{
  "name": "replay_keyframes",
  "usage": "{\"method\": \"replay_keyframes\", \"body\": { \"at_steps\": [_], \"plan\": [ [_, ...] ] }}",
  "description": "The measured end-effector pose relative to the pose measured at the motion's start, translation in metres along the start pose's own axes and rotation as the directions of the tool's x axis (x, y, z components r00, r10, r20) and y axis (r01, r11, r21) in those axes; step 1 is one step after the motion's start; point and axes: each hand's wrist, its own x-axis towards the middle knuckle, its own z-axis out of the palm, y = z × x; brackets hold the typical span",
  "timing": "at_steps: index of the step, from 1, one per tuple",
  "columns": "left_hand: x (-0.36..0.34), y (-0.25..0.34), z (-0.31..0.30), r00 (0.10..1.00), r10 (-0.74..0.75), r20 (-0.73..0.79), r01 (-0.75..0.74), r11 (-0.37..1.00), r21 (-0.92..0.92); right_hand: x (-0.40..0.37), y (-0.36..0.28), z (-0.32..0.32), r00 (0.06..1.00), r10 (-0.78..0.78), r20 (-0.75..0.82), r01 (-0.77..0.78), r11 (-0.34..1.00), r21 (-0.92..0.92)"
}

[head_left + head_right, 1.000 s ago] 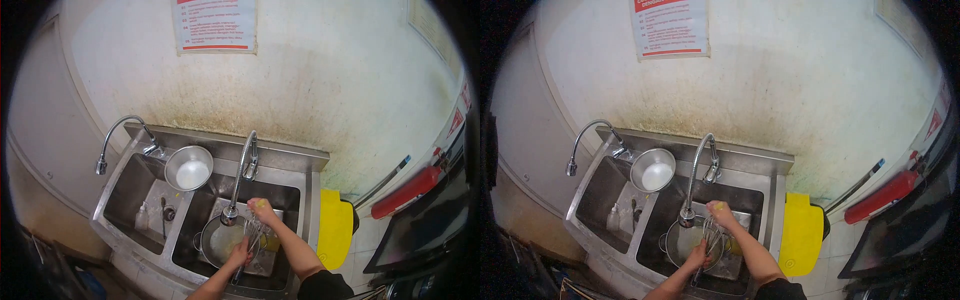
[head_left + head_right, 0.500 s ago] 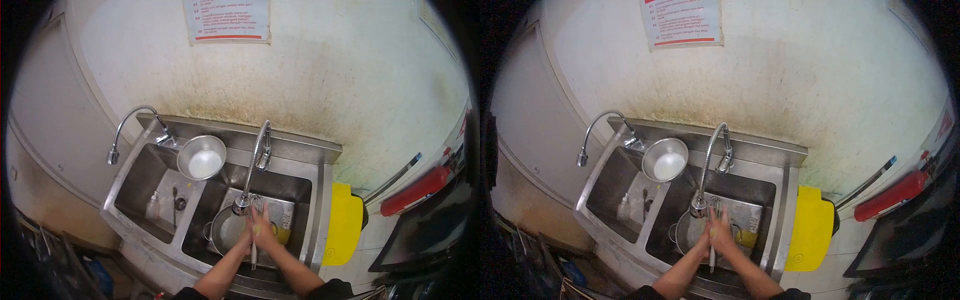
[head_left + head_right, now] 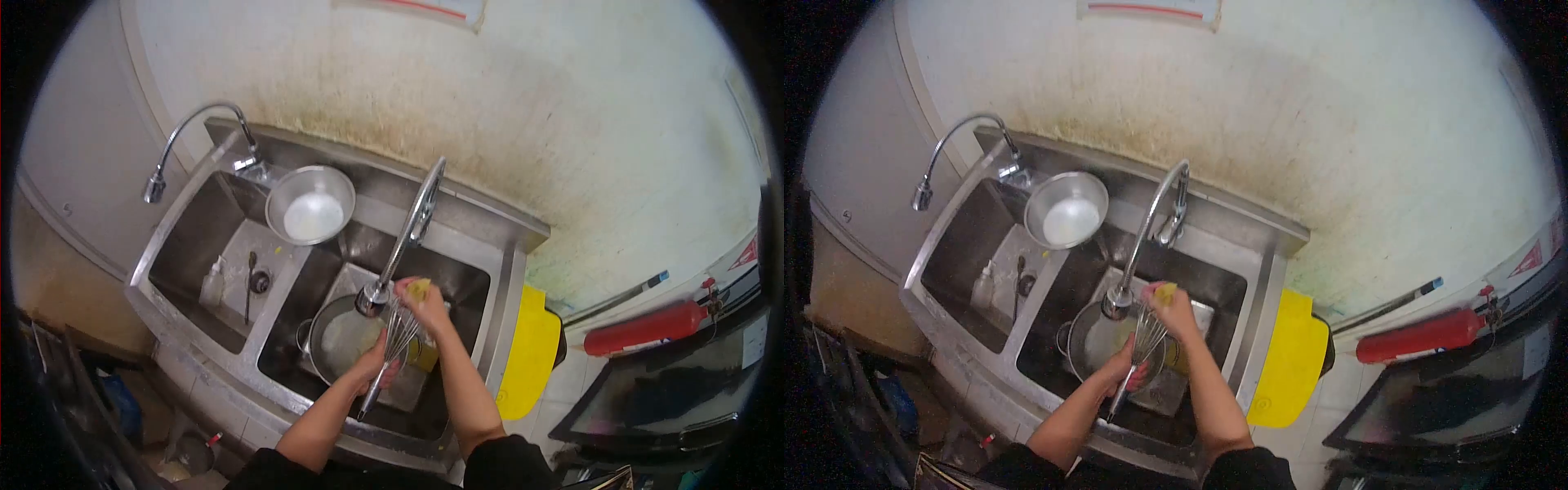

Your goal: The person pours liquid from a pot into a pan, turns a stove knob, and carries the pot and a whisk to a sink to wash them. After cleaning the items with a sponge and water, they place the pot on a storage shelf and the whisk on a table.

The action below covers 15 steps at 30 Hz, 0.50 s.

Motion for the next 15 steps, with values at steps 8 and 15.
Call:
{"method": "replay_keyframes", "body": {
  "at_steps": [8,15],
  "plan": [
    [-0.004,0.008,-0.001,0.982,-0.137,0.128,0.138,0.99,0.006,0.026,0.045,-0.029,0.995,0.096,-0.039,-0.097,0.995,-0.026],
    [0.007,-0.004,0.004,0.996,-0.016,0.088,0.024,0.996,-0.083,0.026,0.026,-0.026,0.93,-0.29,-0.225,0.235,0.941,-0.244]
  ]
}}
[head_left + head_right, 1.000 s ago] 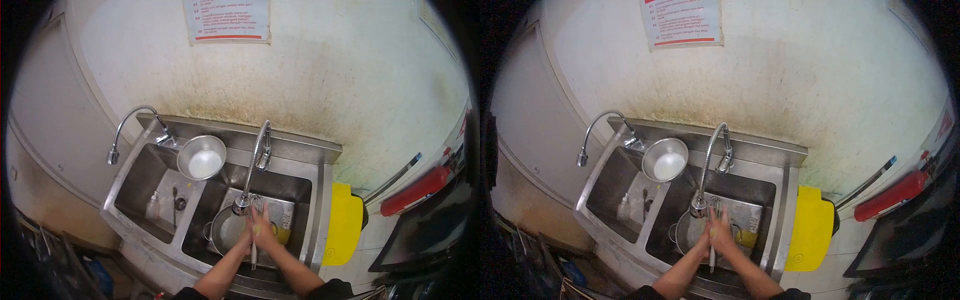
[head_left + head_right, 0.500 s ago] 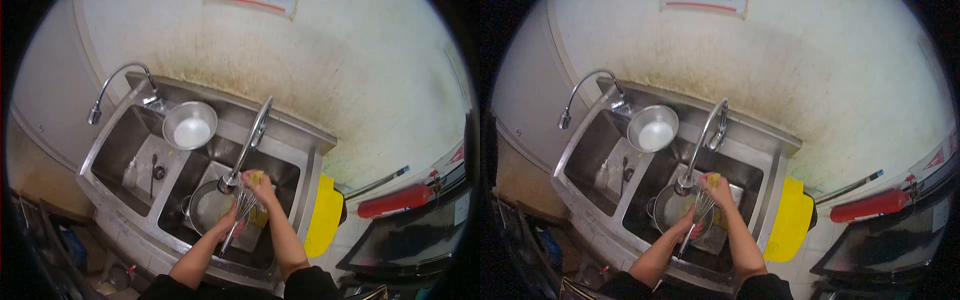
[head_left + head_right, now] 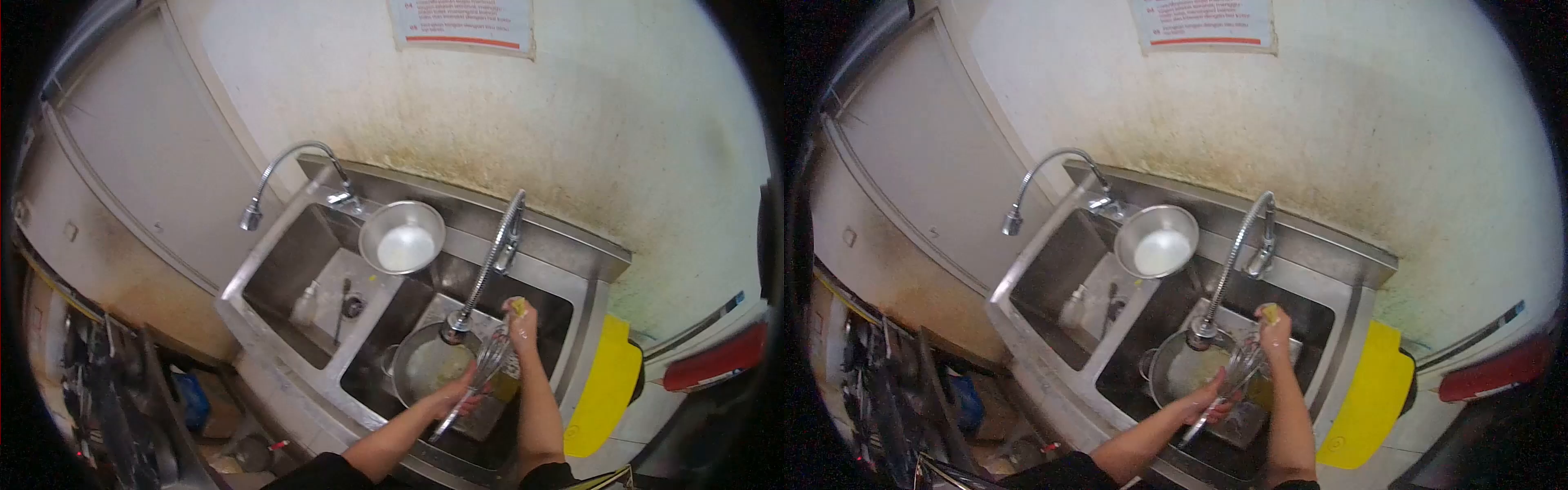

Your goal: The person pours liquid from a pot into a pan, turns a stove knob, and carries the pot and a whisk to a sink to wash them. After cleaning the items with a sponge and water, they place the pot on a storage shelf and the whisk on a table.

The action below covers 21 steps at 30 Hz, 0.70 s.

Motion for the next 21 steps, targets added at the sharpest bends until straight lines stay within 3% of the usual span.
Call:
{"method": "replay_keyframes", "body": {
  "at_steps": [1,2,3,5,7,9,11,13,15,16,17,18,19,20,21],
  "plan": [
    [0.0,0.001,0.004,1.0,0.013,-0.026,-0.013,1.0,0.015,0.004,-0.004,0.001,0.998,-0.05,-0.046,0.044,0.992,-0.117],
    [0.001,-0.001,0.006,0.998,0.061,-0.023,-0.061,0.998,0.005,0.007,-0.027,-0.002,0.992,0.074,-0.105,-0.098,0.964,-0.247],
    [0.006,-0.004,0.008,0.994,0.111,-0.015,-0.111,0.994,-0.005,0.009,-0.036,-0.003,0.982,0.114,-0.154,-0.147,0.964,-0.223],
    [0.034,-0.007,-0.01,0.978,0.207,-0.036,-0.208,0.977,-0.038,0.003,-0.038,-0.002,0.988,0.014,-0.154,-0.06,0.954,-0.293],
    [0.039,0.002,-0.009,0.961,0.273,-0.042,-0.276,0.957,-0.093,-0.03,-0.021,0.016,0.997,0.071,0.001,-0.07,0.979,-0.19],
    [0.027,0.019,0.013,0.9,0.348,-0.263,-0.412,0.876,-0.252,-0.089,-0.052,0.033,0.969,0.21,0.131,-0.198,0.975,-0.103],
    [0.055,0.012,-0.021,0.894,0.372,-0.249,-0.429,0.87,-0.242,-0.141,-0.054,0.045,0.98,-0.063,0.191,0.137,0.903,-0.407],
    [0.053,0.016,-0.018,0.899,0.323,-0.297,-0.408,0.863,-0.298,-0.149,-0.06,0.042,0.985,-0.047,0.166,0.118,0.886,-0.449],
    [0.047,0.006,-0.008,0.913,0.325,-0.247,-0.387,0.881,-0.271,-0.132,-0.068,0.036,0.99,-0.051,0.129,0.11,0.855,-0.506],
    [0.046,0.0,0.002,0.924,0.332,-0.191,-0.372,0.895,-0.246,-0.107,-0.071,0.032,0.944,0.306,0.124,-0.275,0.936,-0.217],
    [0.048,-0.008,0.011,0.934,0.336,-0.125,-0.356,0.907,-0.224,-0.091,-0.067,0.025,0.77,0.6,0.215,-0.626,0.776,0.076],
    [0.055,-0.007,0.001,0.887,0.433,-0.16,-0.455,0.878,-0.148,-0.095,-0.036,0.033,0.828,0.506,0.24,-0.523,0.853,0.005],
    [0.054,0.001,-0.004,0.881,0.426,-0.204,-0.464,0.862,-0.203,-0.104,-0.009,0.044,0.873,0.4,0.278,-0.398,0.915,-0.068],
    [0.053,0.008,-0.011,0.875,0.413,-0.253,-0.473,0.842,-0.26,-0.121,-0.004,0.051,0.973,0.134,0.19,-0.068,0.945,-0.319],
    [0.089,0.004,-0.046,0.849,0.453,-0.272,-0.527,0.769,-0.362,-0.135,-0.005,0.062,0.97,-0.153,0.191,0.235,0.798,-0.555]
  ]
}}
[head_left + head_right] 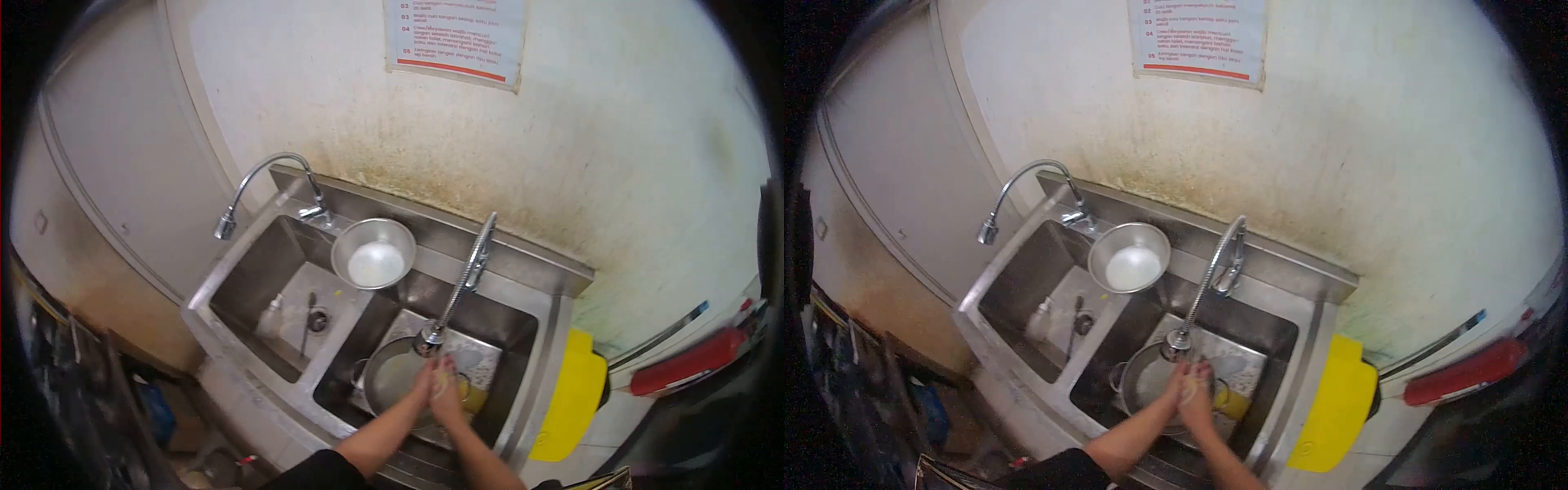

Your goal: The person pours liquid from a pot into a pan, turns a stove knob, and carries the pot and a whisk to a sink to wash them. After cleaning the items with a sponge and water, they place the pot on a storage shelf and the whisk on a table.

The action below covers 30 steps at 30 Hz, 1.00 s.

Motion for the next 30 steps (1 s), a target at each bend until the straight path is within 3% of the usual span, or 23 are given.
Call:
{"method": "replay_keyframes", "body": {
  "at_steps": [2,3,4,5,6,8,9,10,11,12,13,14,16,17,18,20,21,22,24,25,26,27,30],
  "plan": [
    [0.012,-0.01,-0.009,0.999,0.033,0.005,-0.032,0.988,-0.152,-0.001,-0.024,-0.019,0.985,0.175,0.01,-0.172,0.952,0.252],
    [-0.013,-0.007,0.006,0.999,-0.038,0.001,0.038,0.999,-0.027,0.008,-0.013,-0.022,0.984,0.176,0.012,-0.174,0.959,0.223],
    [-0.031,-0.001,0.02,0.994,-0.107,-0.015,0.108,0.989,0.102,0.022,0.003,-0.018,0.87,0.449,0.205,-0.492,0.822,0.286],
    [-0.029,-0.003,0.019,0.992,-0.123,-0.01,0.124,0.988,0.09,0.029,0.009,-0.019,0.647,0.649,0.4,-0.761,0.584,0.284],
    [-0.029,-0.006,0.014,0.997,-0.082,0.015,0.08,0.992,0.097,0.023,0.008,-0.02,0.634,0.659,0.404,-0.771,0.577,0.269],
    [-0.023,0.006,0.007,0.999,-0.042,0.024,0.039,0.993,0.111,0.013,-0.013,-0.02,0.744,0.589,0.315,-0.666,0.694,0.274],
    [-0.018,0.022,0.008,0.992,0.008,-0.126,0.048,0.9,0.433,0.008,-0.02,-0.022,0.736,0.576,0.356,-0.667,0.706,0.238],
    [-0.016,0.035,0.006,0.965,0.106,-0.24,0.099,0.7,0.707,-0.003,-0.023,-0.012,0.733,0.578,0.359,-0.672,0.697,0.249],
    [-0.009,0.033,0.0,0.965,0.111,-0.239,0.098,0.688,0.719,-0.019,-0.022,0.007,0.753,0.577,0.317,-0.658,0.645,0.389],
    [0.003,0.026,-0.008,0.984,0.086,-0.156,-0.016,0.914,0.406,-0.033,-0.015,0.031,0.77,0.58,0.266,-0.62,0.584,0.523],
    [0.011,0.023,-0.018,0.994,0.093,-0.062,-0.092,0.996,0.021,-0.038,0.008,0.065,0.804,0.569,0.175,-0.562,0.628,0.539],
    [0.016,0.022,-0.031,0.994,0.099,-0.051,-0.097,0.995,0.038,-0.028,0.003,0.055,0.806,0.57,0.162,-0.552,0.624,0.553],
    [0.025,0.012,-0.04,0.955,0.27,-0.126,-0.199,0.892,0.406,0.004,-0.017,-0.001,0.506,0.612,0.608,-0.861,0.322,0.392],
    [0.007,0.017,-0.021,0.954,0.163,-0.251,-0.119,0.976,0.182,0.015,-0.031,-0.023,0.349,0.625,0.698,-0.937,0.253,0.241],
    [0.003,0.023,-0.016,0.958,0.15,-0.244,-0.115,0.982,0.15,0.01,-0.027,-0.014,0.346,0.64,0.686,-0.937,0.272,0.219],
    [-0.004,0.035,-0.028,0.971,0.094,-0.22,-0.018,0.945,0.327,-0.012,-0.002,0.019,0.845,0.426,0.324,-0.528,0.761,0.376],
    [0.001,0.034,-0.04,0.971,0.078,-0.227,-0.007,0.954,0.299,-0.008,0.011,0.022,0.748,0.458,0.481,-0.553,0.83,0.069],
    [0.007,0.037,-0.05,0.983,0.003,-0.183,0.054,0.951,0.306,-0.01,0.025,0.017,0.739,0.458,0.493,-0.55,0.834,0.05],
    [0.005,0.036,-0.058,0.989,-0.056,-0.14,0.098,0.944,0.314,0.033,0.022,-0.023,0.508,0.499,0.702,-0.861,0.315,0.399],
    [-0.001,0.039,-0.058,0.985,-0.159,-0.072,0.172,0.953,0.251,0.057,0.034,-0.033,0.527,0.373,0.764,-0.836,0.067,0.544],
    [-0.006,0.046,-0.056,0.968,-0.251,0.002,0.246,0.948,0.201,0.084,0.043,-0.04,0.57,0.231,0.788,-0.763,-0.206,0.612],
    [-0.028,0.052,-0.038,0.953,-0.301,-0.034,0.303,0.949,0.089,0.111,0.033,-0.054,0.685,0.194,0.702,-0.647,-0.281,0.709],
    [-0.052,0.064,-0.028,0.974,-0.223,-0.047,0.228,0.965,0.132,0.18,-0.025,-0.099,0.909,-0.04,0.414,-0.379,-0.49,0.785]
  ]
}}
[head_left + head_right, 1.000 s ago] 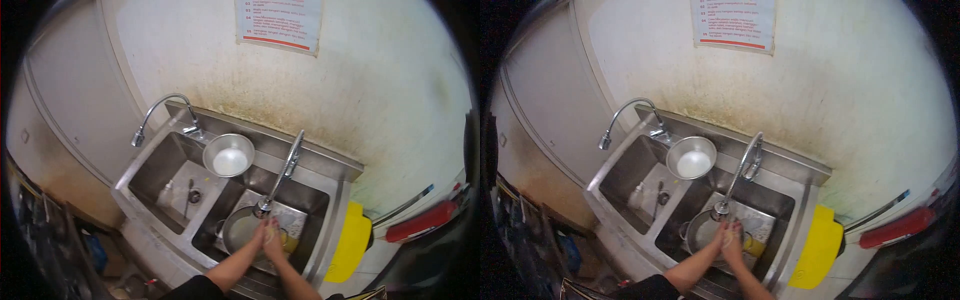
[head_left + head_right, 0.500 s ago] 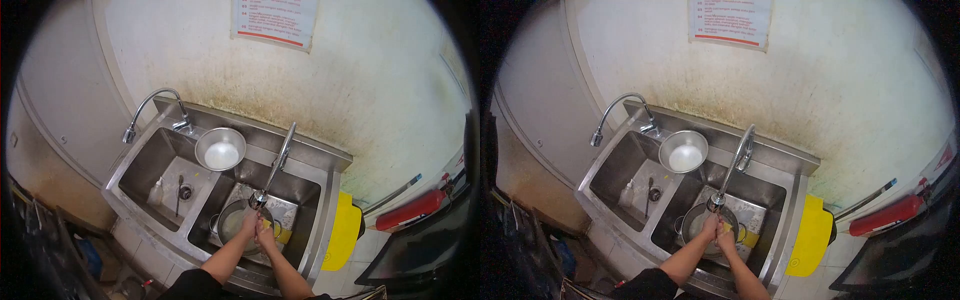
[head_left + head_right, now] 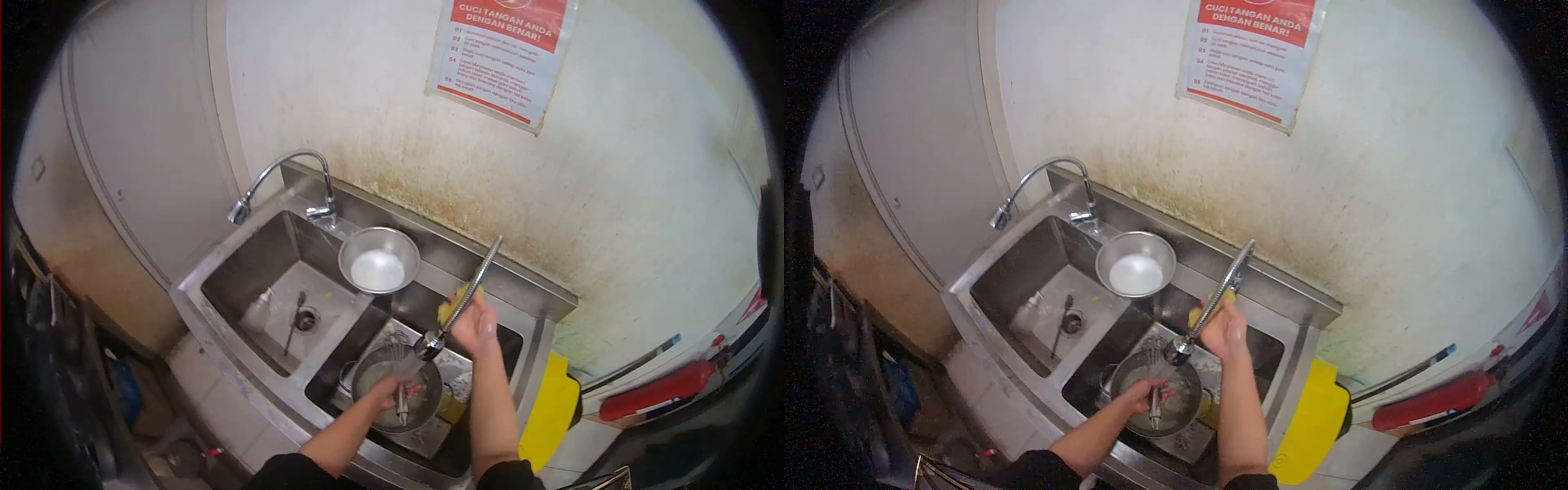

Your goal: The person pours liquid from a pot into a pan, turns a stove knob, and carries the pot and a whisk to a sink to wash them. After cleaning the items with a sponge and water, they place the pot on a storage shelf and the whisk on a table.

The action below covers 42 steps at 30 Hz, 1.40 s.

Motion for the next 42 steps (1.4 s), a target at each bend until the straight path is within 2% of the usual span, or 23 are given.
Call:
{"method": "replay_keyframes", "body": {
  "at_steps": [3,4,6,8,9,10,11,13,14,16,17,19,22,24,26,27,29,33,36,38,39,40,42],
  "plan": [
    [0.021,-0.003,-0.047,0.951,-0.015,0.309,0.081,0.976,-0.203,0.035,-0.005,0.008,0.997,0.013,0.076,-0.023,0.991,0.13],
    [0.012,-0.005,-0.05,0.958,-0.037,0.283,0.099,0.974,-0.206,0.044,-0.001,-0.014,0.99,0.002,0.144,-0.022,0.99,0.137],
    [-0.009,0.004,-0.034,0.982,-0.083,0.168,0.112,0.978,-0.174,0.027,0.015,0.005,0.939,-0.154,-0.308,0.156,0.988,-0.017],
    [-0.024,0.005,-0.021,0.995,-0.019,0.102,0.036,0.986,-0.163,0.016,0.046,-0.063,0.996,-0.027,0.085,0.047,0.966,-0.253],
    [-0.028,0.003,-0.018,0.996,0.07,0.058,-0.062,0.989,-0.131,-0.023,0.062,-0.018,0.935,-0.001,-0.354,-0.147,0.908,-0.392],
    [-0.029,0.0,-0.018,0.996,0.072,0.06,-0.063,0.989,-0.134,-0.016,0.099,-0.105,0.956,0.156,-0.247,-0.217,0.946,-0.242],
    [-0.028,0.002,-0.016,0.993,0.114,0.01,-0.112,0.99,-0.088,-0.031,0.115,-0.113,0.978,-0.021,-0.209,-0.172,0.49,-0.854],
    [-0.026,0.01,-0.015,0.975,0.223,0.015,-0.224,0.974,0.047,-0.046,0.111,-0.055,0.931,0.192,-0.311,-0.345,0.741,-0.576],
    [-0.019,0.012,-0.019,0.969,0.244,0.026,-0.245,0.968,0.056,-0.032,0.135,-0.098,0.959,0.146,-0.241,-0.274,0.69,-0.67],
    [0.0,0.016,-0.027,0.952,0.301,0.053,-0.303,0.952,0.043,-0.009,0.127,-0.049,0.914,0.268,-0.304,-0.354,0.164,-0.921],
    [0.003,0.019,-0.03,0.97,0.241,0.025,-0.242,0.97,0.024,0.006,0.14,-0.051,0.919,0.265,-0.292,-0.342,0.166,-0.925],
    [0.013,0.02,-0.034,0.965,0.26,0.027,-0.26,0.966,0.003,0.032,0.171,-0.07,0.98,0.049,0.192,0.177,-0.649,-0.74],
    [0.019,0.016,-0.036,0.958,0.284,0.034,-0.286,0.958,0.031,0.026,0.166,-0.07,0.977,0.203,0.062,0.161,-0.521,-0.838],
    [0.016,0.013,-0.038,0.956,0.291,0.044,-0.294,0.952,0.083,0.014,0.15,-0.078,0.88,0.449,0.151,0.214,-0.092,-0.972],
    [0.016,0.011,-0.034,0.926,0.372,0.063,-0.378,0.915,0.144,-0.013,0.116,-0.057,0.69,0.722,-0.057,-0.456,0.371,-0.809],
    [0.023,0.009,-0.034,0.874,0.467,0.133,-0.485,0.846,0.222,-0.024,0.108,-0.057,0.691,0.72,-0.062,-0.458,0.37,-0.808],
    [0.037,0.007,-0.036,0.91,0.403,0.101,-0.415,0.889,0.194,-0.037,0.094,-0.057,0.879,0.474,-0.059,-0.252,0.354,-0.901],
    [0.061,0.007,-0.029,0.967,0.246,0.06,-0.253,0.954,0.159,-0.052,0.079,-0.047,0.94,0.322,-0.115,-0.237,0.372,-0.898],
    [0.066,0.014,-0.018,0.916,0.175,0.361,-0.231,0.966,0.118,-0.064,0.083,-0.068,0.81,0.586,-0.019,-0.48,0.645,-0.595],
    [0.059,0.001,0.001,0.949,0.285,0.136,-0.275,0.958,-0.085,-0.067,0.07,-0.064,0.908,0.384,-0.166,-0.391,0.637,-0.665],
    [0.046,0.003,0.017,0.919,0.391,0.046,-0.394,0.91,0.129,-0.063,0.065,-0.084,0.95,0.265,-0.164,-0.284,0.521,-0.805],
    [0.042,0.003,0.014,0.927,0.374,0.033,-0.375,0.917,0.135,-0.061,0.066,-0.085,0.989,0.061,-0.137,-0.131,0.795,-0.593],
    [0.035,0.011,0.004,0.944,0.325,-0.054,-0.305,0.925,0.226,-0.067,0.047,-0.027,0.979,0.012,-0.203,-0.096,0.907,-0.411]
  ]
}}
